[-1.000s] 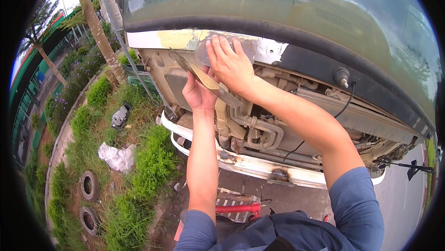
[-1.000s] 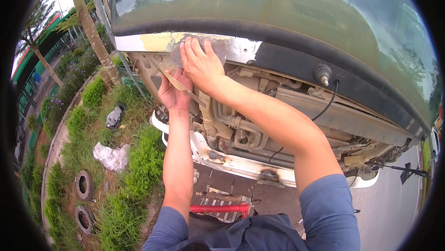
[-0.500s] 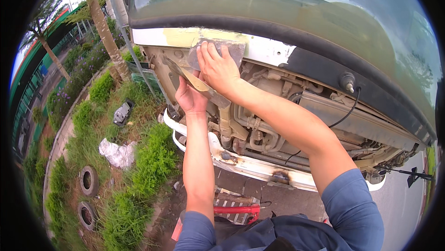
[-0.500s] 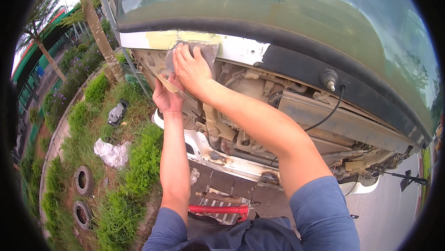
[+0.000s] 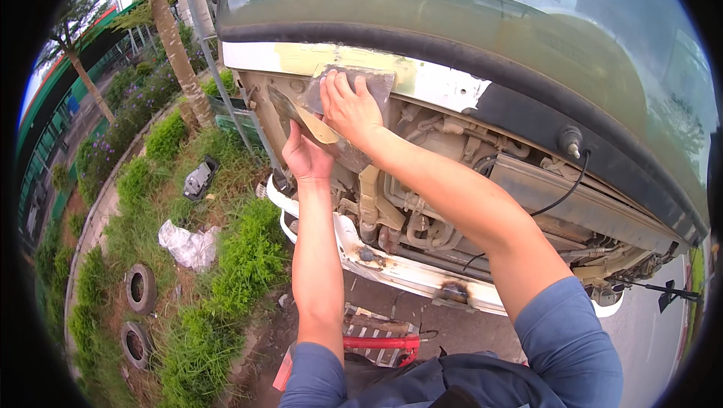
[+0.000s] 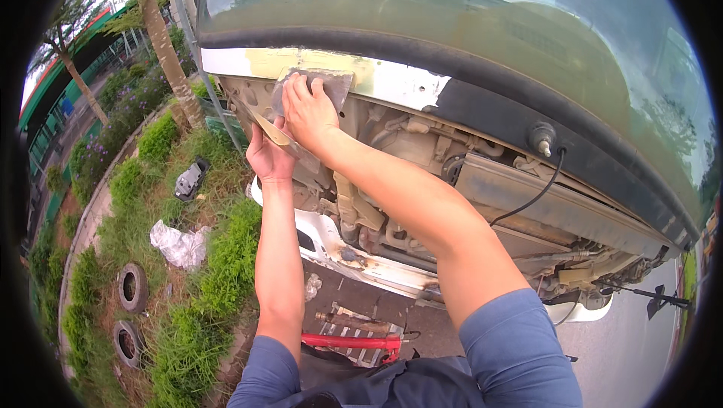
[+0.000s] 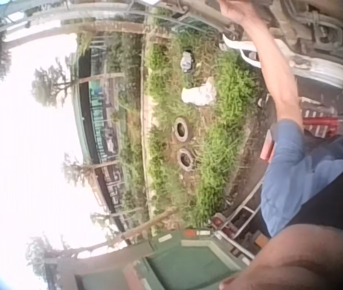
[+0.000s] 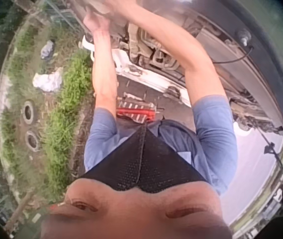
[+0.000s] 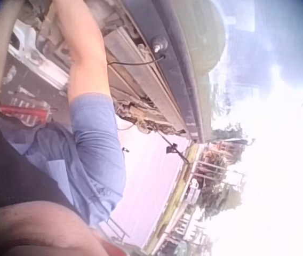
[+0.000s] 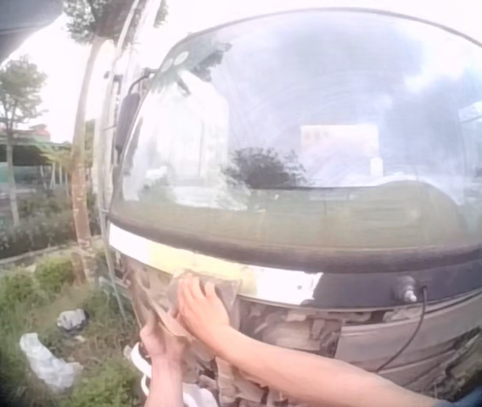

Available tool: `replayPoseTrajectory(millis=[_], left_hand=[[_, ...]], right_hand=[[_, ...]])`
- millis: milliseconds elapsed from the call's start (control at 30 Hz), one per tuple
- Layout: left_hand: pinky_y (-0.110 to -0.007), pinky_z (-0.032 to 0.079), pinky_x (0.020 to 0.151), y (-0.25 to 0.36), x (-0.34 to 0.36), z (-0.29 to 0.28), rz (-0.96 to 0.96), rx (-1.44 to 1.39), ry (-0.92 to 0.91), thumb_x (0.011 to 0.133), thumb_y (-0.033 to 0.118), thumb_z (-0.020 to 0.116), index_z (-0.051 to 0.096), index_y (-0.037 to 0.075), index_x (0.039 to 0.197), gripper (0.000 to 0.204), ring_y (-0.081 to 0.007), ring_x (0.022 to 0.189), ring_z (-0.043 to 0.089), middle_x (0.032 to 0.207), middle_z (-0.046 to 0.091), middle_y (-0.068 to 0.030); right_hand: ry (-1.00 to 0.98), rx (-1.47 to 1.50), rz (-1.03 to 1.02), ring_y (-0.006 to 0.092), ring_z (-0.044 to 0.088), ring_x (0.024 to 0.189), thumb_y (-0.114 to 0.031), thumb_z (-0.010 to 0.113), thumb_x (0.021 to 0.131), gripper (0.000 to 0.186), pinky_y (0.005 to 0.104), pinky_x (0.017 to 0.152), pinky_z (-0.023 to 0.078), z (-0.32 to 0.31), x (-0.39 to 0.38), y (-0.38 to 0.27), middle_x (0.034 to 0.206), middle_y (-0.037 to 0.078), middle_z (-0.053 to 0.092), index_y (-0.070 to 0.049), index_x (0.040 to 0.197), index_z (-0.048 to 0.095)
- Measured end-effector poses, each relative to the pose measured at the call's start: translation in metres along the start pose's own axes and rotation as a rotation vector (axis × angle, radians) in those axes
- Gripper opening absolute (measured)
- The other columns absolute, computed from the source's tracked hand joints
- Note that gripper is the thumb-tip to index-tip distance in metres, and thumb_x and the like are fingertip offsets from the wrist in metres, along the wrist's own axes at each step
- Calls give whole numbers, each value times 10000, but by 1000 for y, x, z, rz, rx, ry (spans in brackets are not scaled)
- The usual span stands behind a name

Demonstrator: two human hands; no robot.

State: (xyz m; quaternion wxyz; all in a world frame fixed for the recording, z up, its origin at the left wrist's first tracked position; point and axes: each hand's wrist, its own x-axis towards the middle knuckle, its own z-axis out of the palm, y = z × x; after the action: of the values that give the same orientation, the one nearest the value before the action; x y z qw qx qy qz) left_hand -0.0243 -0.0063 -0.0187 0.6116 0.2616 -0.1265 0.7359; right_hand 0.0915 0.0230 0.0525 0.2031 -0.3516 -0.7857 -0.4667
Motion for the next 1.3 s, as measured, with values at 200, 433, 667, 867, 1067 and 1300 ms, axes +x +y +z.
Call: replayPoseTrajectory(millis=[200,433,667,867,1067,1300], left_hand=[[-448,375,1061,-15,-25,-6,49,11,132,992,306,520,528,56,1323,415,-302,1220,511,1300,565,-149],[-484,316,1117,-18,-23,-42,-40,-108,-26,980,298,541,509,66,1358,445,-359,1304,430,1386,479,-186],[-484,310,1121,-4,-12,-7,9,-50,-67,994,349,507,494,46,1361,476,-344,1320,416,1415,456,-184],[-476,241,1160,-16,-39,-33,-42,-81,-1,980,292,554,652,92,1046,233,-352,1388,313,1440,397,-201],[-475,219,1163,-18,-16,-22,-5,-91,-29,976,298,561,657,98,1013,225,-346,1361,343,1375,457,-205],[-456,262,1132,-15,-6,-50,16,-30,26,983,287,552,661,84,994,230,-328,1283,416,1230,542,-193]], right_hand=[[-178,0,-53,271,407,1282,-263,497,903,564,484,994,357,-1,-24,-17,1396,177,458,20,1390,456],[-155,-88,-72,271,390,1308,-278,514,892,596,488,1022,339,6,-29,-10,1409,179,439,18,1404,438],[-58,-50,-80,262,385,1302,-326,545,861,638,489,1021,339,-17,-7,-4,1405,168,434,13,1393,450],[-221,-108,-108,272,343,1322,-312,535,866,646,506,1034,298,-1,-39,-24,1411,166,411,2,1418,421],[-104,-137,-78,282,308,1355,-307,512,876,648,536,1049,275,0,-25,-8,1453,168,383,-2,1437,403],[-130,-204,-107,326,271,1391,-299,477,898,604,577,1084,248,23,-21,-24,1495,190,333,6,1418,453]])
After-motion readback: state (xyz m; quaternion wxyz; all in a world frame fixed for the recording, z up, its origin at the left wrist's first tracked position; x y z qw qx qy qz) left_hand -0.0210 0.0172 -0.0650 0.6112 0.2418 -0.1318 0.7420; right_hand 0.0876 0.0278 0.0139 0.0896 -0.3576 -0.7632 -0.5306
